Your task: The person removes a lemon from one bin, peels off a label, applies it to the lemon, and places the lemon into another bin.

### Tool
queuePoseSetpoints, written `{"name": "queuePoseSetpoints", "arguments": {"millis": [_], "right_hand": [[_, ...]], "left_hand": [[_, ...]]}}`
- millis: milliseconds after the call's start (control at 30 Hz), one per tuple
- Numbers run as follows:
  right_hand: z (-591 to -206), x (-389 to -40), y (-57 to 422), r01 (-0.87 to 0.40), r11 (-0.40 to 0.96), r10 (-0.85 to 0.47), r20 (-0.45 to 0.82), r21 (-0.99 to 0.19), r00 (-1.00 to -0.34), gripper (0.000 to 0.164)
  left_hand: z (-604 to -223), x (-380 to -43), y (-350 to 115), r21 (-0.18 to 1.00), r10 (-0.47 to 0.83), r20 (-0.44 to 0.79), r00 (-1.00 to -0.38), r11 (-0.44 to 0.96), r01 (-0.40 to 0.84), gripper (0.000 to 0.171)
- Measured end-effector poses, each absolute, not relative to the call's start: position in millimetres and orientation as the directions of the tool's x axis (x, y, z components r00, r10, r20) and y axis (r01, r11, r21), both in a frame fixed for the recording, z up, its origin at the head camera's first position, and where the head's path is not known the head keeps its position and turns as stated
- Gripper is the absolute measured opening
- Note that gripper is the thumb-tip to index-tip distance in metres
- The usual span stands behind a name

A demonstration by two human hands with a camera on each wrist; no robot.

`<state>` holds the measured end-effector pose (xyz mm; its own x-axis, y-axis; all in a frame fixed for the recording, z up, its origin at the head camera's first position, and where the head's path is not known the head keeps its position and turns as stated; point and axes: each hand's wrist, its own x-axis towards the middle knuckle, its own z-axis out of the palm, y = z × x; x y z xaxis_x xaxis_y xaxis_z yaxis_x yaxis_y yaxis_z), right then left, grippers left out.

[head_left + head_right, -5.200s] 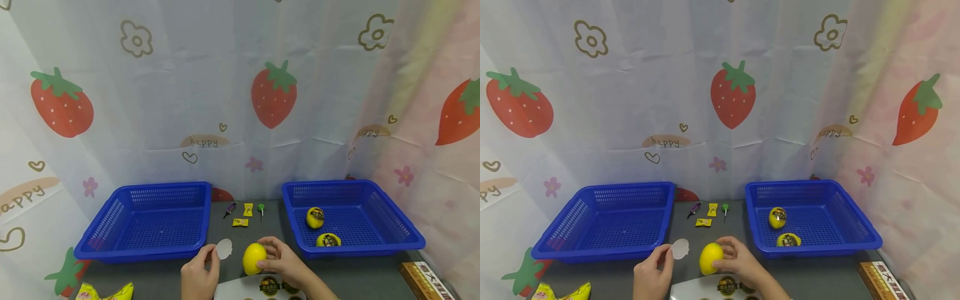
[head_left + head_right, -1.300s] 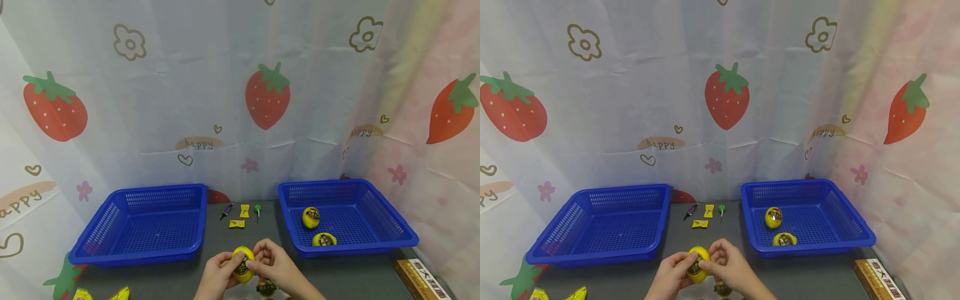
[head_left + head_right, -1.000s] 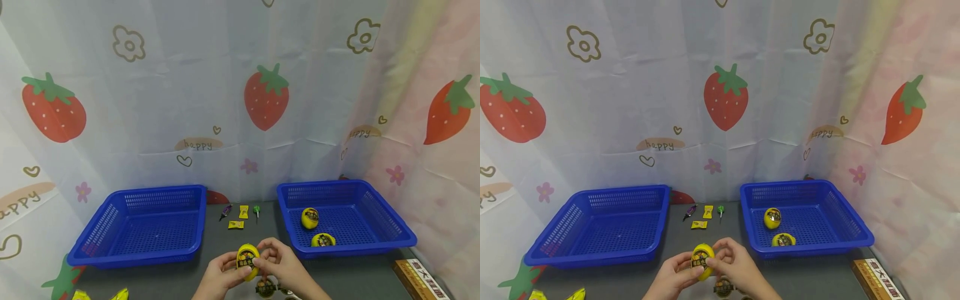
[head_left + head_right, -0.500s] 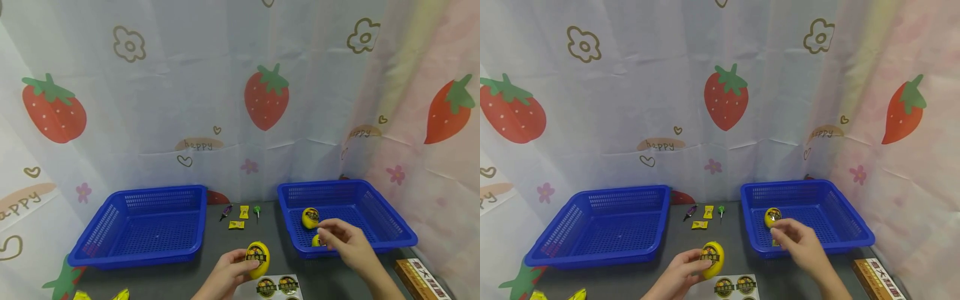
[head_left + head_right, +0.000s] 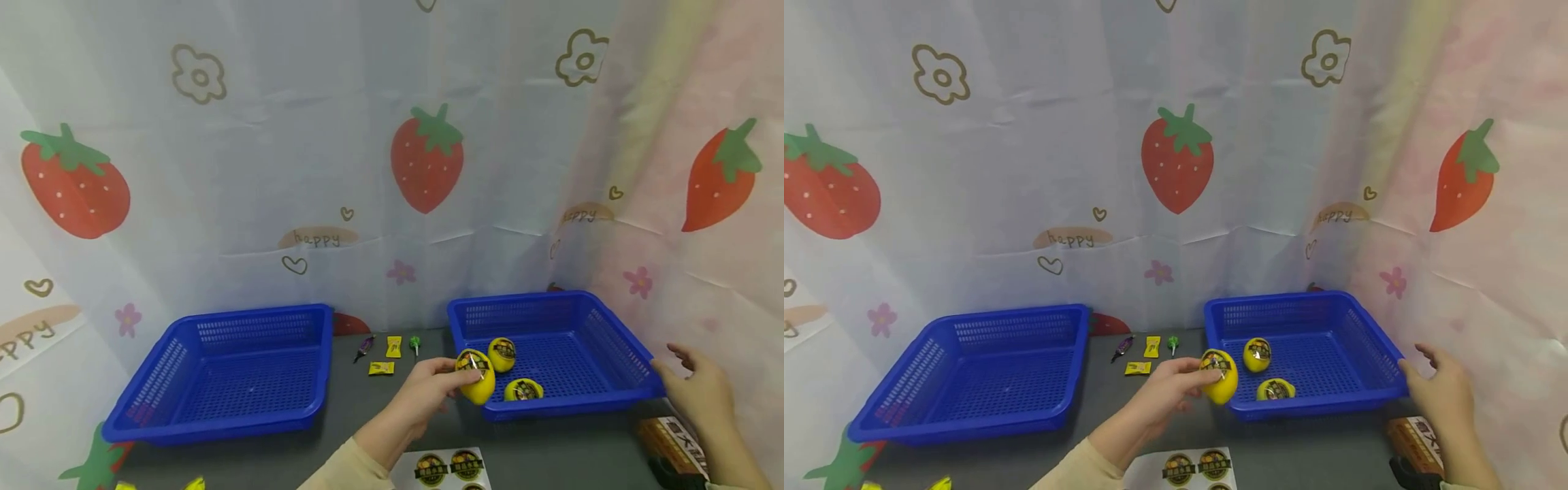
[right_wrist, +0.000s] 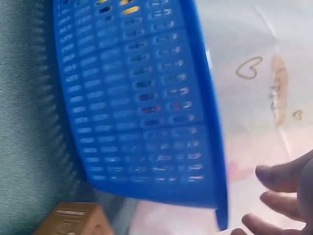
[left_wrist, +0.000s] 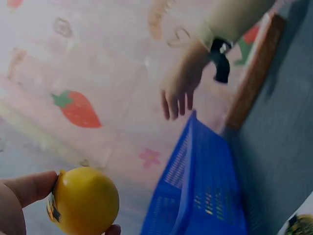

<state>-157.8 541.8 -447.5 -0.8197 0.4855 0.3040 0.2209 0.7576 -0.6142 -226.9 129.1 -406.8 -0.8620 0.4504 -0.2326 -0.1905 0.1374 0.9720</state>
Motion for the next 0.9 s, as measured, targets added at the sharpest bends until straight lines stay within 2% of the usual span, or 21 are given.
{"name": "queuePoseSetpoints", "arguments": {"millis": [133,267,400,567,667,800,900], "right_hand": [[-458,-159,552,0.224,0.751,0.454,0.239,-0.621,-0.858,0.055],[-467,-159,556,0.249,0.74,0.435,0.162,-0.625,-0.886,0.053],[-470,-160,556,0.269,0.729,0.436,0.125,-0.629,-0.891,0.052],[-468,-163,553,0.233,0.758,0.415,0.175,-0.609,-0.893,0.048],[-468,-163,553,0.227,0.761,0.411,0.182,-0.607,-0.893,0.047],[-468,-163,554,0.235,0.757,0.416,0.173,-0.61,-0.893,0.048],[-468,-162,556,0.248,0.747,0.426,0.157,-0.617,-0.891,0.048]], "left_hand": [[-409,-248,160,0.965,0.414,-0.206,-0.887,0.235,-0.114,0.047],[-419,-266,186,0.943,0.368,-0.241,-0.898,0.309,-0.126,0.032],[-424,-275,201,0.919,0.312,-0.223,-0.923,0.383,-0.093,0.034],[-425,-280,210,0.829,0.26,-0.139,-0.955,0.559,0.031,0.038],[-427,-281,214,0.762,0.254,-0.122,-0.96,0.643,0.073,0.047],[-429,-284,218,0.758,0.227,-0.105,-0.968,0.648,0.07,0.063],[-432,-285,217,0.802,0.204,-0.087,-0.975,0.595,0.053,0.06]]}}
